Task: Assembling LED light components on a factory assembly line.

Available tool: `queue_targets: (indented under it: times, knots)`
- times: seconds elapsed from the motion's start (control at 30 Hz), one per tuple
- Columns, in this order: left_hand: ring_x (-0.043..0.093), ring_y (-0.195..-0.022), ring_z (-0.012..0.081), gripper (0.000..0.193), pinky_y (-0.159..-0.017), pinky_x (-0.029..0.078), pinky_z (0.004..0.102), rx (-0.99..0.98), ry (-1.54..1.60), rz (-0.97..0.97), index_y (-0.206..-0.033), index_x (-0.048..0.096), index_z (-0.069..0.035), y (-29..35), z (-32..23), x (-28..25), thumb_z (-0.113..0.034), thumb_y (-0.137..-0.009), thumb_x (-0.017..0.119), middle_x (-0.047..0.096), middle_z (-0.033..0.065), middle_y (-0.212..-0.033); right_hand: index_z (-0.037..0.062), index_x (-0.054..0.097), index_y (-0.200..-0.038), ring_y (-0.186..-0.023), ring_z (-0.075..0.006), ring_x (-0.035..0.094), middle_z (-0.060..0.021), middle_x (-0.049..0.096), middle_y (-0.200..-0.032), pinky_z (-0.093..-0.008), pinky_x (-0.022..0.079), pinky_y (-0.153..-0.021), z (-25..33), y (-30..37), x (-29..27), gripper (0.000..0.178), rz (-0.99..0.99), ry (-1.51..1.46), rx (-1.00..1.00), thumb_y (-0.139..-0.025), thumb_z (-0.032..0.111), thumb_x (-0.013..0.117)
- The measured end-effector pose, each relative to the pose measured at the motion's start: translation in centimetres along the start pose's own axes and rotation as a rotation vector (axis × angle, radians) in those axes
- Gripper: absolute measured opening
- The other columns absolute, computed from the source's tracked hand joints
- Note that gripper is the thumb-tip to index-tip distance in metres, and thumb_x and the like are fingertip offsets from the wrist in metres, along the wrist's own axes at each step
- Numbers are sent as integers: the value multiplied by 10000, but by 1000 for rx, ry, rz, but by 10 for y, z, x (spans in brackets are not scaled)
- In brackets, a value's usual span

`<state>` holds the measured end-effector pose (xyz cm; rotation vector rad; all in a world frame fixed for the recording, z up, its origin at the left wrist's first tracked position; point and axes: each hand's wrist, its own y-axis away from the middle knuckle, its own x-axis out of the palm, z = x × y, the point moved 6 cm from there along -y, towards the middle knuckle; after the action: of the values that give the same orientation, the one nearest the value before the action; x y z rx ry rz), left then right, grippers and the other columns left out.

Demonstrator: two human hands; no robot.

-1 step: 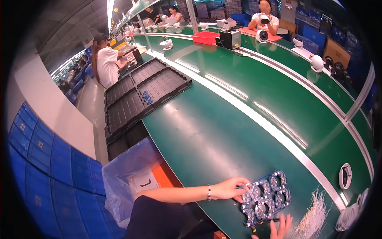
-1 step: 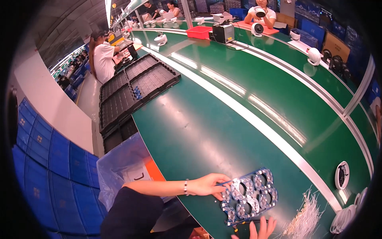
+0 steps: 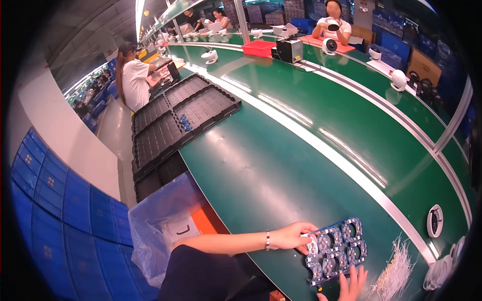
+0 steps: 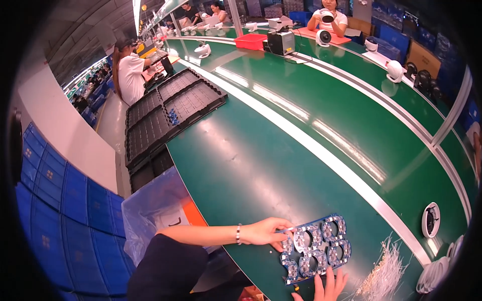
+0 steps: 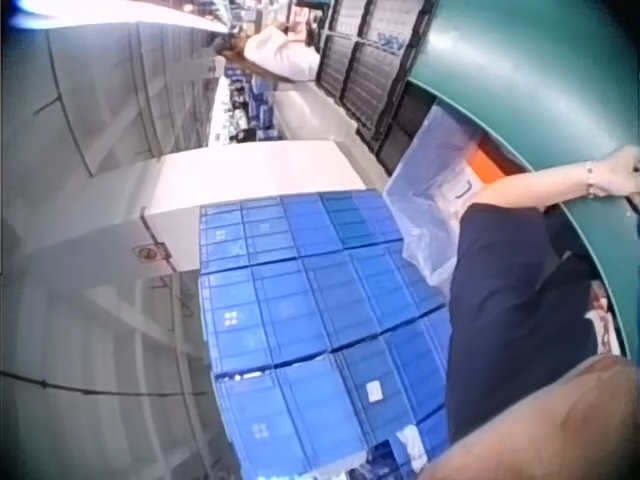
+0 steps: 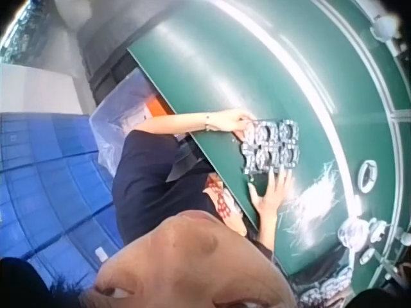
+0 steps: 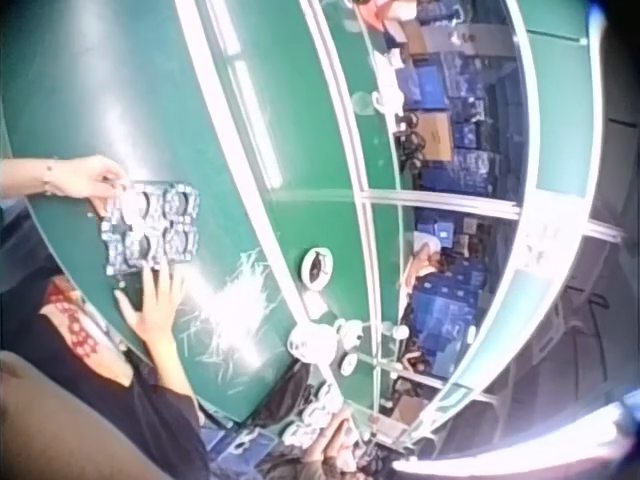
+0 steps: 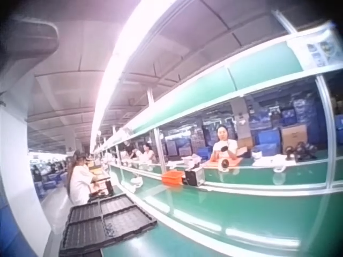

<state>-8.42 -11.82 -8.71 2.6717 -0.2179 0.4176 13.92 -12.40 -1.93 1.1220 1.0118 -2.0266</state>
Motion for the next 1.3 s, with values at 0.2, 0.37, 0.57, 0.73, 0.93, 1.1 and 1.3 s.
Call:
queue_targets:
  times: [0.2,0.37,0.57,0.73,0.93,1.1,1.3]
  knots:
    - [640,-722,157,350,-640,549,269,112,-383,-61,-1208,435,31,-33,-13,2,-66,-874,472,615,132,-913,26,353,-1283,-1252,-380,288,-191,341,-1345,-556,144,-1027,-10,2,15,713,156,-50,93,-705,315,653]
    - [634,-662,311,357,-644,510,390,625,-1237,-204,-1094,560,1,-24,-58,7,-230,-821,567,631,204,-771,37,374,-1276,-1250,-353,306,-178,363,-1332,-548,150,-1027,-11,-1,14,688,127,-64,113,-695,281,652]
    - [551,-458,313,227,-416,425,411,708,-1541,-322,-766,472,-56,-32,-59,13,-259,-864,497,535,109,-501,32,399,-1258,-1238,-339,328,-173,395,-1304,-533,141,-1035,-13,1,18,672,150,-56,144,-689,283,654]
    - [554,-477,335,225,-436,432,427,556,-1539,-257,-775,497,-44,-36,-61,11,-247,-871,486,532,140,-505,33,404,-1255,-1229,-335,339,-175,407,-1293,-521,152,-1035,-13,1,20,677,156,-58,152,-682,286,659]
    - [572,-584,387,238,-554,460,477,376,-1402,-206,-816,553,-24,-41,-65,2,-239,-873,470,561,198,-587,28,411,-1247,-1218,-338,351,-178,417,-1283,-522,160,-1032,-14,2,19,676,130,-91,137,-677,291,661]
    - [609,-678,345,178,-616,497,444,440,-1700,-263,-874,615,-109,-35,-133,-41,-210,-834,475,623,150,-767,32,426,-1238,-1200,-350,369,-184,427,-1275,-523,189,-1021,-16,0,19,662,140,-82,134,-672,275,669]
    - [606,-724,389,207,-632,487,476,405,-1518,-1645,-966,526,-19,91,-220,-332,-91,-779,473,610,228,-758,34,446,-1222,-1196,-352,370,-186,435,-1257,-528,195,-1015,-15,-3,21,656,149,-78,149,-653,263,680]
